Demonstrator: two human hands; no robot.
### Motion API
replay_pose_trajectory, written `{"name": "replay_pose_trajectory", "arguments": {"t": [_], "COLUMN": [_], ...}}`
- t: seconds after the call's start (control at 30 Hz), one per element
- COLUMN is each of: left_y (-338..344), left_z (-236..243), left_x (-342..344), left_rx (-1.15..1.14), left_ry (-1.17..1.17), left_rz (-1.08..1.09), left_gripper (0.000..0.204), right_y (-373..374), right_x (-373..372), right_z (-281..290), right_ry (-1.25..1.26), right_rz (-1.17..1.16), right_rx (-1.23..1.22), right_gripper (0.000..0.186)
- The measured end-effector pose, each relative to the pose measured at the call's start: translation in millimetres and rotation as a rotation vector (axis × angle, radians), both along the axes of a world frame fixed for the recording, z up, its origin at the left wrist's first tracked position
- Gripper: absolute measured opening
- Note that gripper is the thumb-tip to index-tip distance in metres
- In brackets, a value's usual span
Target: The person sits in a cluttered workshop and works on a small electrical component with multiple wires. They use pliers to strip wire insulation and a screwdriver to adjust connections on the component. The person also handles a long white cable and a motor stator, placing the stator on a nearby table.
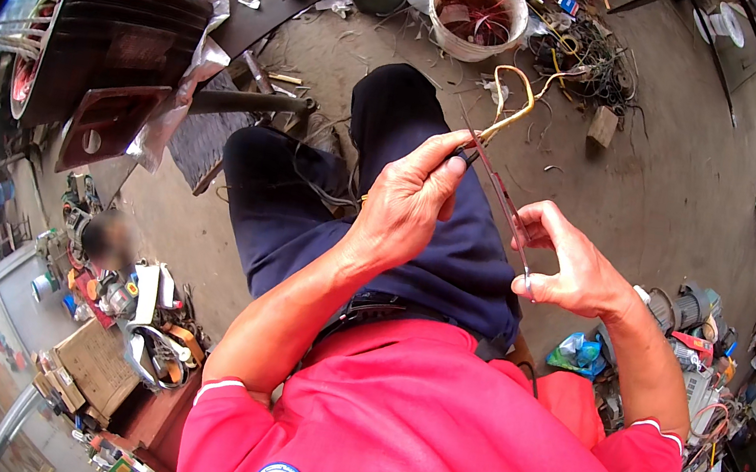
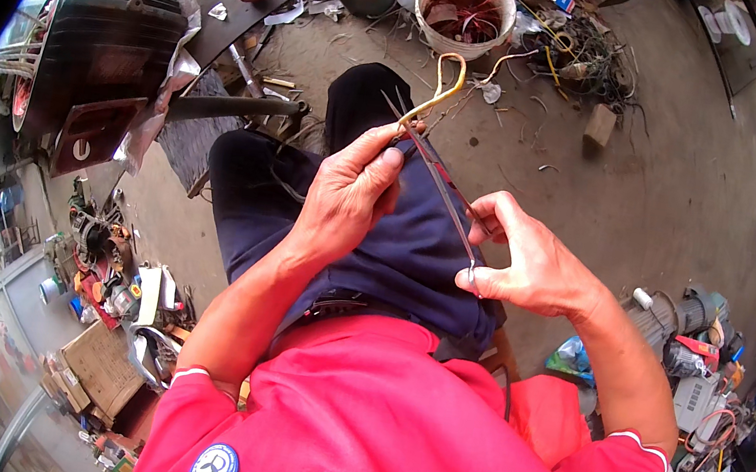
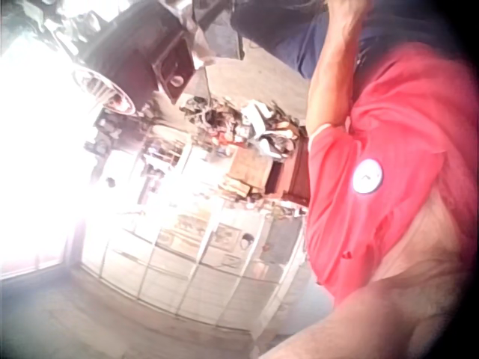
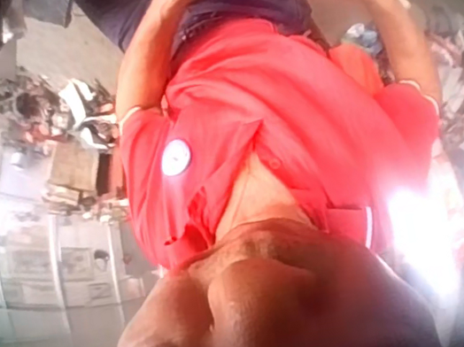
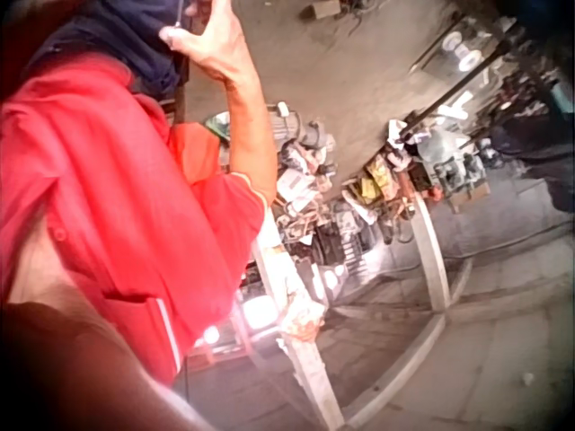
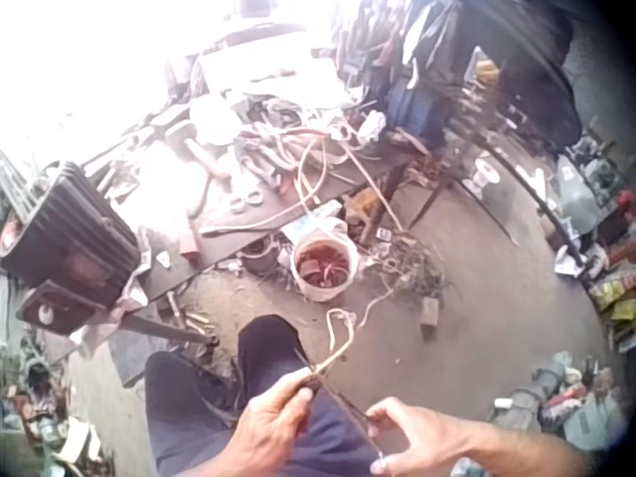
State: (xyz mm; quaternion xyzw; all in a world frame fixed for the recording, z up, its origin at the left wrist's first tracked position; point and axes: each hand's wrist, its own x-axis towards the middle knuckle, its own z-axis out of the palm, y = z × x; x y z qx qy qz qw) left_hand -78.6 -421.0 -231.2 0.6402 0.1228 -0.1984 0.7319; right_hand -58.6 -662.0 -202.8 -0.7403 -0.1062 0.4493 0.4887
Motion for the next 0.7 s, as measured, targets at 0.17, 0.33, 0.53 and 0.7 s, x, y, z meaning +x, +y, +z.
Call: {"name": "replay_pose_trajectory", "arguments": {"t": [0.17, 0.33, 0.53, 0.7], "left_y": [-4.0, -6.6, -19.0, -25.6], "left_z": [-8.5, -13.8, -9.5, -12.7], "left_x": [1.4, 21.0, 47.8, 54.7], "left_rx": [-0.018, -0.046, -0.044, 0.014], "left_ry": [-0.016, -0.032, -0.065, -0.066], "left_rz": [-0.013, -0.076, -0.132, -0.15], "left_gripper": [0.033, 0.032, 0.032, 0.033], "right_y": [-6.3, -14.5, -28.6, -32.3], "right_x": [1.6, 13.3, 22.4, 26.4], "right_z": [0.4, 5.9, 7.4, 15.3], "right_ry": [-0.019, -0.034, -0.159, -0.137], "right_rz": [0.023, -0.01, -0.018, -0.011], "right_rx": [-0.079, -0.107, -0.134, -0.216], "right_gripper": [0.064, 0.058, 0.067, 0.062]}}
